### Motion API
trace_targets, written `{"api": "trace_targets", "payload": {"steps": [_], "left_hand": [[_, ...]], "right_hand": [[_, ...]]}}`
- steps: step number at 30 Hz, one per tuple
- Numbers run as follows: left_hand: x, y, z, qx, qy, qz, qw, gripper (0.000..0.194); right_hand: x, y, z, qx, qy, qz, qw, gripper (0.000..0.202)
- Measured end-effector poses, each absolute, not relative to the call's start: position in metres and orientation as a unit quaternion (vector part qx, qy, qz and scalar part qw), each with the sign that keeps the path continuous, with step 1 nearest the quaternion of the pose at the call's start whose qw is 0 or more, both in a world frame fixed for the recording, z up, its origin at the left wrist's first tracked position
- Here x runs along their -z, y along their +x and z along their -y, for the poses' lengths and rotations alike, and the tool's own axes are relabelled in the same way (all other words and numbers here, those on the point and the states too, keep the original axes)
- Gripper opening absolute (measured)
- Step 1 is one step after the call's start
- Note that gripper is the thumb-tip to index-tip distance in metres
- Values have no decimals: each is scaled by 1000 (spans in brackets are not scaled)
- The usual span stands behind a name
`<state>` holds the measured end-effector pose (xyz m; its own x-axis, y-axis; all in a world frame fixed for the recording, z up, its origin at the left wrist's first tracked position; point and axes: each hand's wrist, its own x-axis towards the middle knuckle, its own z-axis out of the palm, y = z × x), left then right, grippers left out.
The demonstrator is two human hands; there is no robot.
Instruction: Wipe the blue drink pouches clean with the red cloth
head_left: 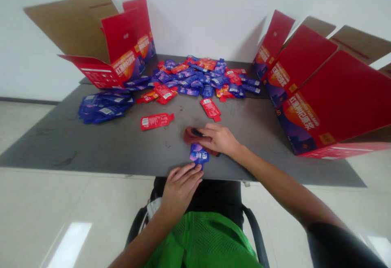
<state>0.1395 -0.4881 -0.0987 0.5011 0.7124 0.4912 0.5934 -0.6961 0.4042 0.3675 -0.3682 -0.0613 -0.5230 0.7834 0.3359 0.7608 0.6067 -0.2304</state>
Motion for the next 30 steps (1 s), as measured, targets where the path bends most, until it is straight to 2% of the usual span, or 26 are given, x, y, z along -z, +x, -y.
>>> {"api": "trace_targets", "payload": {"steps": [3,7,11,16,19,22,26,30], "left_hand": [[98,140,488,-325,859,-383,98,22],[101,140,488,-340,852,-385,106,22],[103,140,487,-350,848,-383,105,21],[99,140,486,-333,854,-386,109,22],[100,141,486,-338,851,-387,107,21],[104,142,487,-352,846,-385,113,20],[106,142,486,-363,841,-387,109,18],[102,142,485,-354,848,-381,105,18]], "right_hand": [[51,376,347,16,-493,841,220,38],[42,362,381,11,-429,860,276,39],[55,349,410,-26,-362,902,233,33],[58,367,360,-1,-457,867,199,38],[45,372,347,34,-484,843,234,37],[39,361,375,26,-449,849,278,39],[54,347,410,-19,-371,901,224,36],[64,360,379,-23,-432,876,215,39]]}}
